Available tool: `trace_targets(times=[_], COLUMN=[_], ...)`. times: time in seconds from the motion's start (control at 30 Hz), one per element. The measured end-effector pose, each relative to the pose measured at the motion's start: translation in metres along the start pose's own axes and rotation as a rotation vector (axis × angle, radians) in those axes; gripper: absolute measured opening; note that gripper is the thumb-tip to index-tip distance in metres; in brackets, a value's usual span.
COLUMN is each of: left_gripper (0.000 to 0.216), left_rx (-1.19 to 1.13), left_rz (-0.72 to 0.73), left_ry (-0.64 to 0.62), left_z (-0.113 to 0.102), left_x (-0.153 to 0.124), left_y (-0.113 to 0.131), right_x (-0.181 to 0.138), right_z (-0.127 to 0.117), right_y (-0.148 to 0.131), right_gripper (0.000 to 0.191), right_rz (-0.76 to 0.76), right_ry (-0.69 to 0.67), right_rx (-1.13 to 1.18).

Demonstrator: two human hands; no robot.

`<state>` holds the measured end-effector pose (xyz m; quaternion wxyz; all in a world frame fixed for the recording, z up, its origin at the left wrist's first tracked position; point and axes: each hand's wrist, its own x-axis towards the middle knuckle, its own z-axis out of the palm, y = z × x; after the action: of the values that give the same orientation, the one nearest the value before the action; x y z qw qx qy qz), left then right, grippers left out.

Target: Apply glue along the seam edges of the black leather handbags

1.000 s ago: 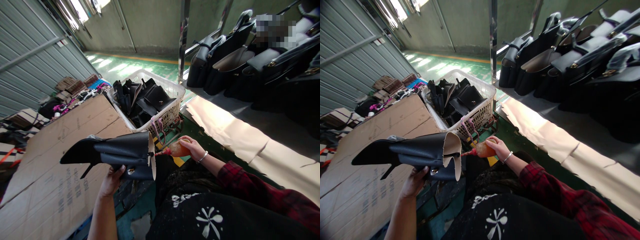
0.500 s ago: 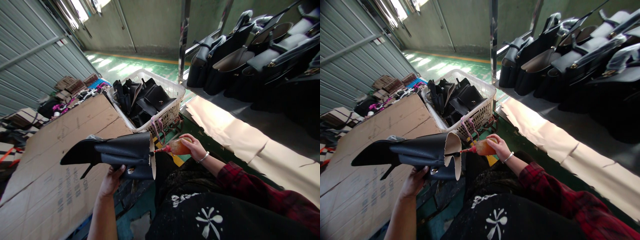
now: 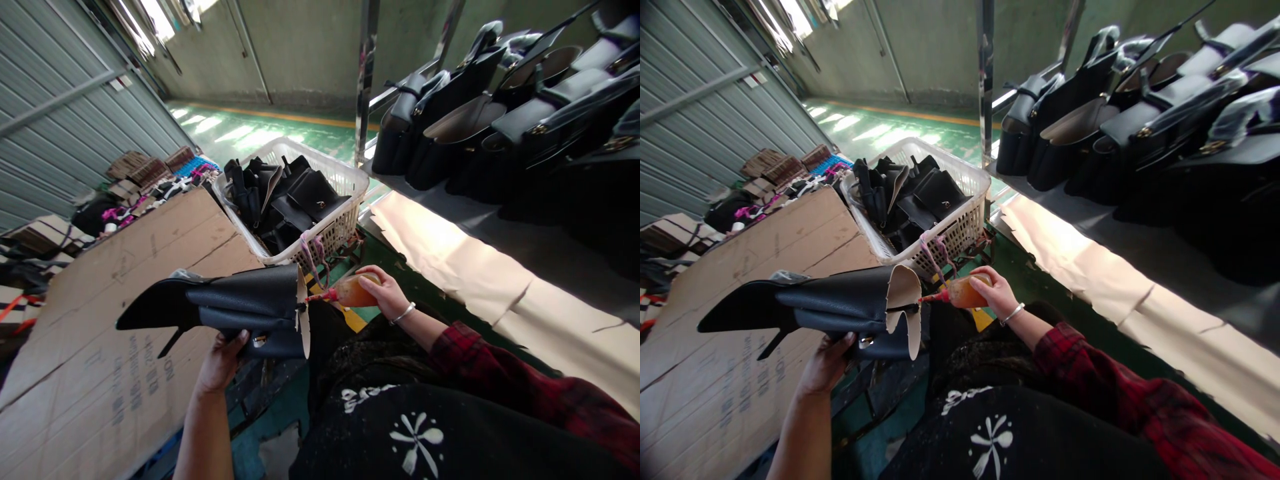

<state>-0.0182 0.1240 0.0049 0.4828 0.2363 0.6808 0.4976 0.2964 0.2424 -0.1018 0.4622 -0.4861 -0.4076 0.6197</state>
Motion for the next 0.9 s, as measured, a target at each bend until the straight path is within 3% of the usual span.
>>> trace_targets(times=[0.33,0.6,0.9], left_gripper=[0.055,0.055,0.053], left_rx=[-0.038,-0.07,-0.097], left_rz=[-0.028,-0.038,-0.048], left_ry=[0.024,0.055,0.077], left_z=[-0.002,0.002,-0.001], left_x=[0.002,-0.001,0.001], left_y=[-0.003,-0.002,-0.011], right_x=[-0.015,-0.009,-0.022], right_z=[-0.002,0.001,-0.005], right_y=[0.012,0.009,0.012], right_gripper=[0.044,0.046,0.044], right_rz=[0.146,0.112,0.167], right_ry=[-0.079,-0.02,-0.12], right_rx=[0.106,0.091,0.038])
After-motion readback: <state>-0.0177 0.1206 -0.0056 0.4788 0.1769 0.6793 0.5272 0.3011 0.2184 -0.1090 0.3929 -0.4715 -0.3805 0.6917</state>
